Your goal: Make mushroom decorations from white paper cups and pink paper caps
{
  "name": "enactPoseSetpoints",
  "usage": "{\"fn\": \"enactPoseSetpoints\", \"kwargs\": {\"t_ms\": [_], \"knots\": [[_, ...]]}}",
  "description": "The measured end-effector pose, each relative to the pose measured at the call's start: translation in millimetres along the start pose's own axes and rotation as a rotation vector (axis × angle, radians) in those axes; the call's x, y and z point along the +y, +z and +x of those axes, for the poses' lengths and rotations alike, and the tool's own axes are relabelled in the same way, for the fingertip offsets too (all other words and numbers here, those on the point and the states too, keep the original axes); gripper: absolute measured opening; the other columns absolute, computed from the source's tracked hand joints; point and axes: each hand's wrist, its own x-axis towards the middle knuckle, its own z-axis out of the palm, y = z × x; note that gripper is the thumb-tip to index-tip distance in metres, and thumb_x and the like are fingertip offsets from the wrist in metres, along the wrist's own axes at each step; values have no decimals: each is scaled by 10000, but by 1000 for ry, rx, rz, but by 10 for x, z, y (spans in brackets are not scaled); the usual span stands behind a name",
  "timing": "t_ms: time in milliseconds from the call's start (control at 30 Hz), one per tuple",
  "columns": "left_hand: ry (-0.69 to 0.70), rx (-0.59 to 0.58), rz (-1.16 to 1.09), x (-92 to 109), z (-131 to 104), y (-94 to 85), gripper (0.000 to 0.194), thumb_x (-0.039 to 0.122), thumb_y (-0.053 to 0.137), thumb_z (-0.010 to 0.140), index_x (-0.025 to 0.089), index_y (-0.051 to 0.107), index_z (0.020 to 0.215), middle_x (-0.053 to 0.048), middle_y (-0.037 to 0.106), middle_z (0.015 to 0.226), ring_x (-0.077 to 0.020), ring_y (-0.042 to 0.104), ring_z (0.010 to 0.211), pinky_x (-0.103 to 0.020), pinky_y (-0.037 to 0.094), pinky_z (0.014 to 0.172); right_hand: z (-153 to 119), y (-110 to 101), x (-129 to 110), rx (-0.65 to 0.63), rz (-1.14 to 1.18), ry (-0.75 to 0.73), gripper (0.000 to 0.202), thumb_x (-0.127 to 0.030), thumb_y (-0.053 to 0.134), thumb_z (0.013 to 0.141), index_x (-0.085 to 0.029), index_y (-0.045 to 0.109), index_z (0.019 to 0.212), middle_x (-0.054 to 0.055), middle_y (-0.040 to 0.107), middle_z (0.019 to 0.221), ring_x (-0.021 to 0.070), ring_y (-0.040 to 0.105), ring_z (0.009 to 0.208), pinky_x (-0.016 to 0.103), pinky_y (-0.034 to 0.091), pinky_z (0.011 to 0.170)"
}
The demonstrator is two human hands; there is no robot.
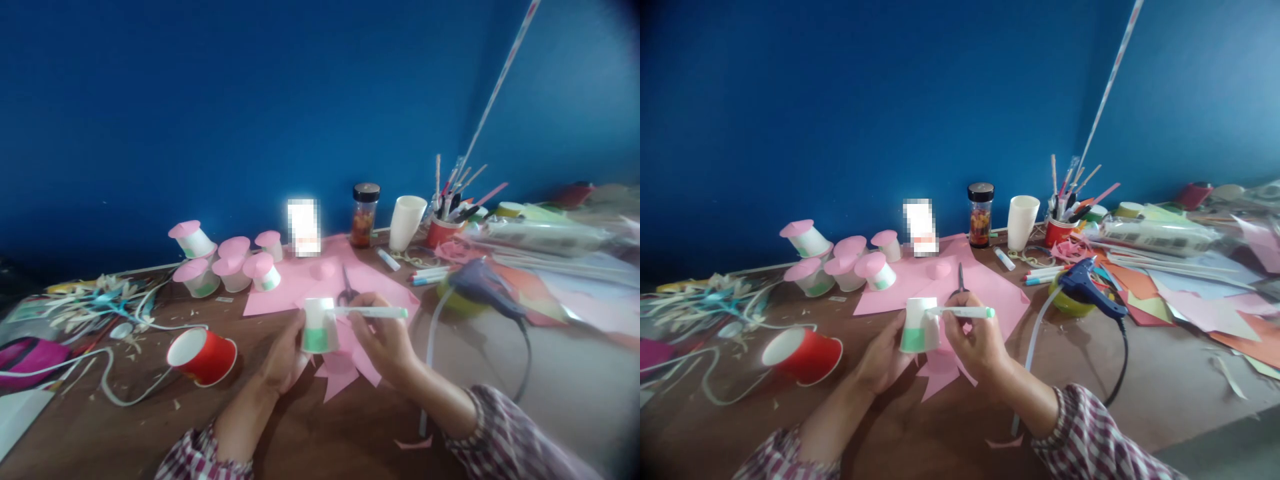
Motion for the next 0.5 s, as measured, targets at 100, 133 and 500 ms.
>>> {"fn": "enactPoseSetpoints", "kwargs": {"t_ms": [100,133,500], "knots": [[-7,-15,-7,-4,-8,-9,298,348,506,909,125,675,1011,-94,707,1069,-248,599,1105,-348,425,1000,0,-1,3,1,1,10,49,-215,507,867,-188,528,832,-9,536,687,117,474,568,215,376,469],[-10,-17,-15,-4,-10,-11,298,347,506,909,128,673,1021,-93,705,1076,-247,598,1109,-347,423,1001,0,-2,5,4,-4,10,49,-213,505,867,-187,527,832,-9,535,684,117,475,568,214,376,468],[-20,6,-65,12,-28,2,315,342,487,918,121,662,1060,-100,706,1082,-253,607,1107,-357,426,1000,15,-18,30,33,-59,-20,43,-175,502,860,-193,531,833,-15,554,680,109,491,558,209,393,470]]}}
